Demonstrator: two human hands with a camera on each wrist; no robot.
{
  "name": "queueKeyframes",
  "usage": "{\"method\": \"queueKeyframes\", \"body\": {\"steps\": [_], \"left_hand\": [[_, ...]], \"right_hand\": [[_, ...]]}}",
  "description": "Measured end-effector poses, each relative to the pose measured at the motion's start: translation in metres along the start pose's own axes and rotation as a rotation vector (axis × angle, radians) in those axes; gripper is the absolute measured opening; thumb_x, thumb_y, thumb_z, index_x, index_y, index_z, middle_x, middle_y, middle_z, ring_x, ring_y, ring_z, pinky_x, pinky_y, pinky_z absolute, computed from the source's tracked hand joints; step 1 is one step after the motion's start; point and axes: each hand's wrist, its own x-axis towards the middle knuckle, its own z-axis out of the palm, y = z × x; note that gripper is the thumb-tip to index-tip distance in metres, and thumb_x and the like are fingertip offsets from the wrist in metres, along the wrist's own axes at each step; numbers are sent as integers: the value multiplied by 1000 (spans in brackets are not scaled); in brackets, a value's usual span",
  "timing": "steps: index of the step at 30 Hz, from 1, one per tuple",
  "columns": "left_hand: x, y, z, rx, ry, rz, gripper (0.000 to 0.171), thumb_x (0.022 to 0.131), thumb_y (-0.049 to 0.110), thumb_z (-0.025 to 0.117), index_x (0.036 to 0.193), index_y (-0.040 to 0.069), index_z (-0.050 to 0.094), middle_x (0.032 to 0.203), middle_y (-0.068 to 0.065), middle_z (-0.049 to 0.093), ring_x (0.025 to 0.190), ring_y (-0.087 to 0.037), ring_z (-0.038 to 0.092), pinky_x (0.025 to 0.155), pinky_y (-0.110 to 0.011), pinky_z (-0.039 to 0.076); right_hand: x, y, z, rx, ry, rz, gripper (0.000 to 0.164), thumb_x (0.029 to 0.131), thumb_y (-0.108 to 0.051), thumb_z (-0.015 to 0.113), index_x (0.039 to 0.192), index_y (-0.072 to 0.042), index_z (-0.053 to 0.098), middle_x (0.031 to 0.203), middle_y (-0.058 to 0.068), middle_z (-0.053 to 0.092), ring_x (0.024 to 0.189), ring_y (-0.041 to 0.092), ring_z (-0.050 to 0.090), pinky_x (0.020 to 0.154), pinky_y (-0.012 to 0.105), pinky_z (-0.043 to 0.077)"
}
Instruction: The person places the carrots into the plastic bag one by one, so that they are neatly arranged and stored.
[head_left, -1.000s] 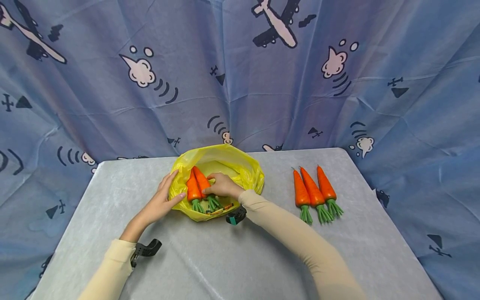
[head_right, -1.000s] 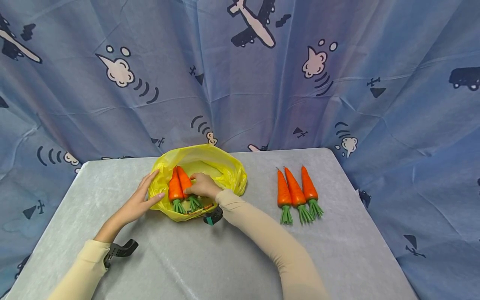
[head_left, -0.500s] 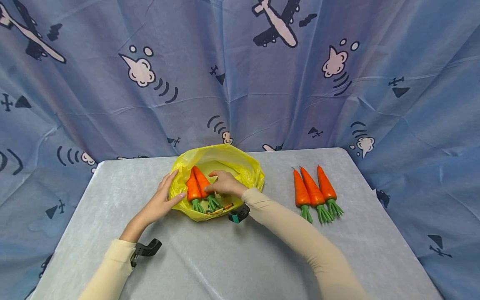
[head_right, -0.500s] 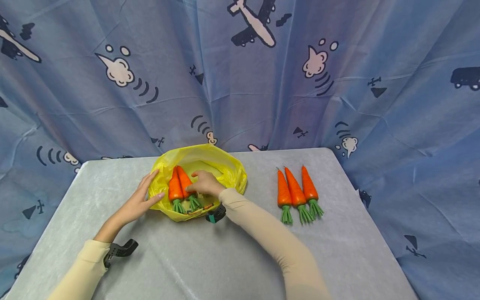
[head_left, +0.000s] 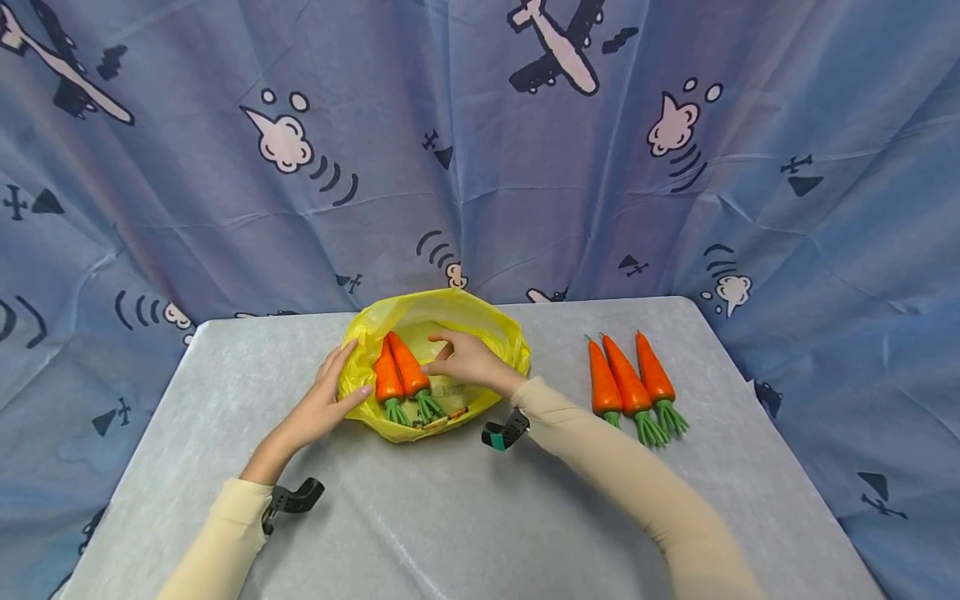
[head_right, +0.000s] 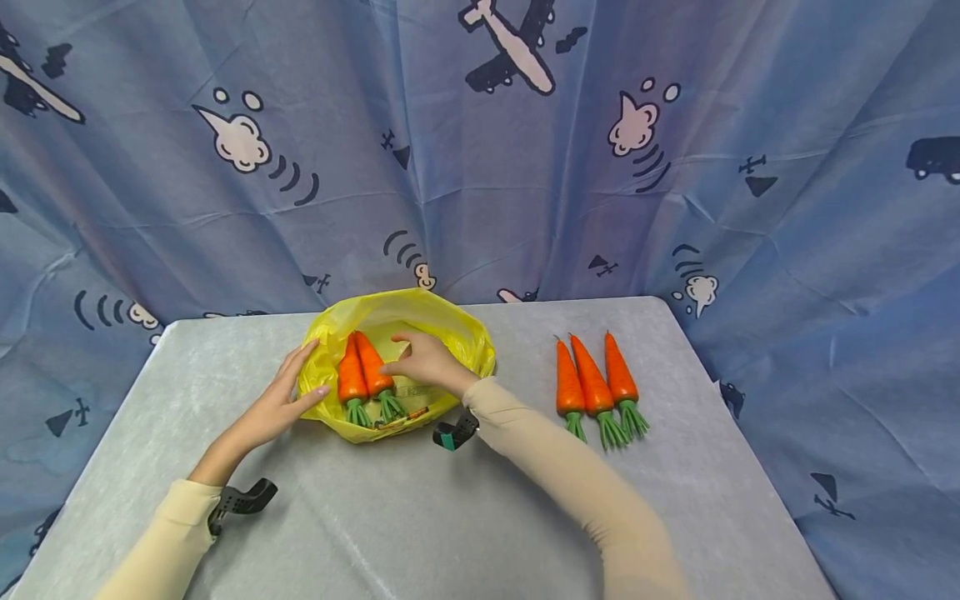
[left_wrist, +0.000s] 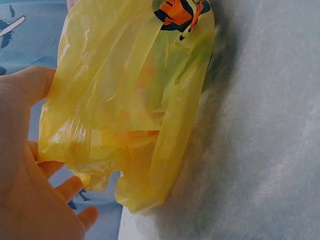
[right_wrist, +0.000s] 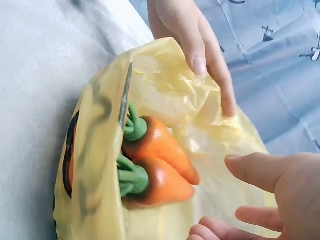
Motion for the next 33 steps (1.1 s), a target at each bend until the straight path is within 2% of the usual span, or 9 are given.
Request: {"method": "queueKeyframes", "body": {"steps": [7,15,20,25,33], "left_hand": [[1,0,1,7,-1,8,84,98,37,59,161,24,6,167,-16,3,153,-43,6,116,-73,14],[0,-1,0,12,-2,4,84,98,39,59,161,24,5,167,-16,4,153,-43,7,115,-73,15],[1,0,0,8,4,8,84,98,38,59,161,24,6,167,-16,4,153,-43,8,116,-72,15],[0,0,1,12,6,12,84,98,38,60,161,23,7,167,-16,5,153,-43,8,116,-72,15],[0,-1,1,4,6,16,83,98,37,60,161,21,7,166,-17,5,153,-43,8,116,-72,16]], "right_hand": [[-24,-1,-20,17,49,-36,62,87,-30,75,143,-13,52,109,8,69,97,20,65,80,29,54],[-49,9,-42,24,92,-82,62,88,-32,74,143,-14,52,111,8,68,97,20,63,82,30,54],[-66,19,-56,28,113,-76,61,90,-32,72,144,-16,51,116,10,68,103,22,63,87,36,54],[-84,40,-66,39,146,-27,61,90,-32,71,145,-14,50,120,13,68,106,24,63,88,36,55],[-107,85,-77,79,177,62,63,91,-34,70,146,-13,48,122,14,67,109,26,63,91,40,55]]}}
